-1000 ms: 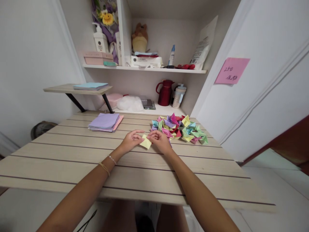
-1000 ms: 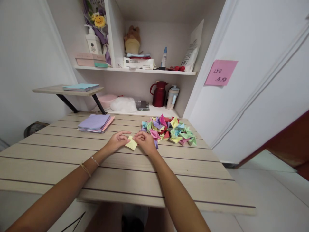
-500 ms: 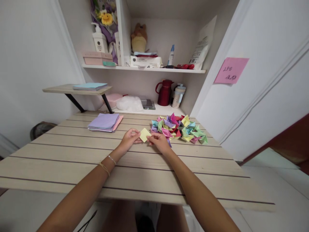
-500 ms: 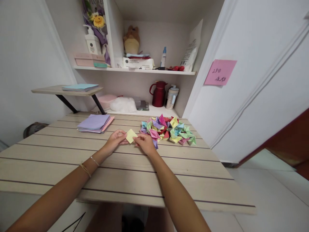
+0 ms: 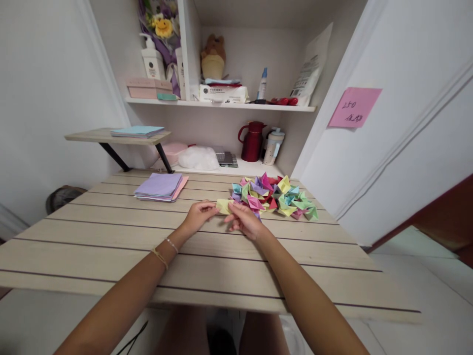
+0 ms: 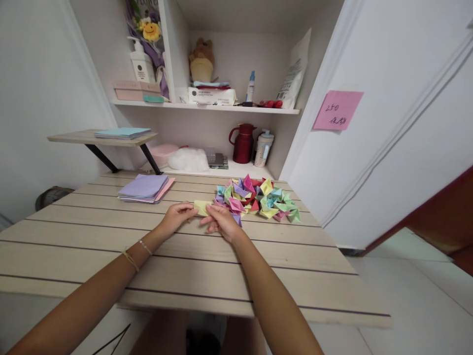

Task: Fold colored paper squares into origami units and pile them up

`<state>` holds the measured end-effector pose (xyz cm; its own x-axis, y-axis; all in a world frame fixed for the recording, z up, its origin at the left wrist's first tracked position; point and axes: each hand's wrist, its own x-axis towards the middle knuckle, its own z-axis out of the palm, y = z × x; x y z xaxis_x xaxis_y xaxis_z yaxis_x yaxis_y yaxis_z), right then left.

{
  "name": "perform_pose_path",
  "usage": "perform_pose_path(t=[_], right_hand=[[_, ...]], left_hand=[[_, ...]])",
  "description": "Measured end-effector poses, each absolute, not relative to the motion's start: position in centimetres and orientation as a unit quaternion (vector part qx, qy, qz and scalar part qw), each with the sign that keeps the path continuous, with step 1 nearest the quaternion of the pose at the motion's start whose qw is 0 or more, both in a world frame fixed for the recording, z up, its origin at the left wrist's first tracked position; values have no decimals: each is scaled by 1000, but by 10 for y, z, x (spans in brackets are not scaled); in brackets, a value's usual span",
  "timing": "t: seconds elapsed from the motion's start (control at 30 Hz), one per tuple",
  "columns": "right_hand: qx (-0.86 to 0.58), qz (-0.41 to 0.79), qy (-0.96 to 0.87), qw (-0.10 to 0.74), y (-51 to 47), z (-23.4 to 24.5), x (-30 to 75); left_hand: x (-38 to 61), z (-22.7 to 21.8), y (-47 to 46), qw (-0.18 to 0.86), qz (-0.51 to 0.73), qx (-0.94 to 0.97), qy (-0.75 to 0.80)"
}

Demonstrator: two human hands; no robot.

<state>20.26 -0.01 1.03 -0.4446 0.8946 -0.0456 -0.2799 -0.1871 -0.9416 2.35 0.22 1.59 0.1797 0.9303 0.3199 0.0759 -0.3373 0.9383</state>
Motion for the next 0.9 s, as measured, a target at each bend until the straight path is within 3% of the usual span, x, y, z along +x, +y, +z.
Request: perform_pose_path(t=[0.27, 0.6, 0.9], right_hand=[[-266, 742, -488, 375, -6, 14, 202], [-326, 609, -520, 502, 3, 3, 194], [-336, 572, -535, 522, 1, 7, 193]], left_hand=[[22, 18, 0, 475, 510, 610, 377], [27, 14, -1, 459, 476, 644, 385], [27, 19, -3, 511, 528, 553, 394]])
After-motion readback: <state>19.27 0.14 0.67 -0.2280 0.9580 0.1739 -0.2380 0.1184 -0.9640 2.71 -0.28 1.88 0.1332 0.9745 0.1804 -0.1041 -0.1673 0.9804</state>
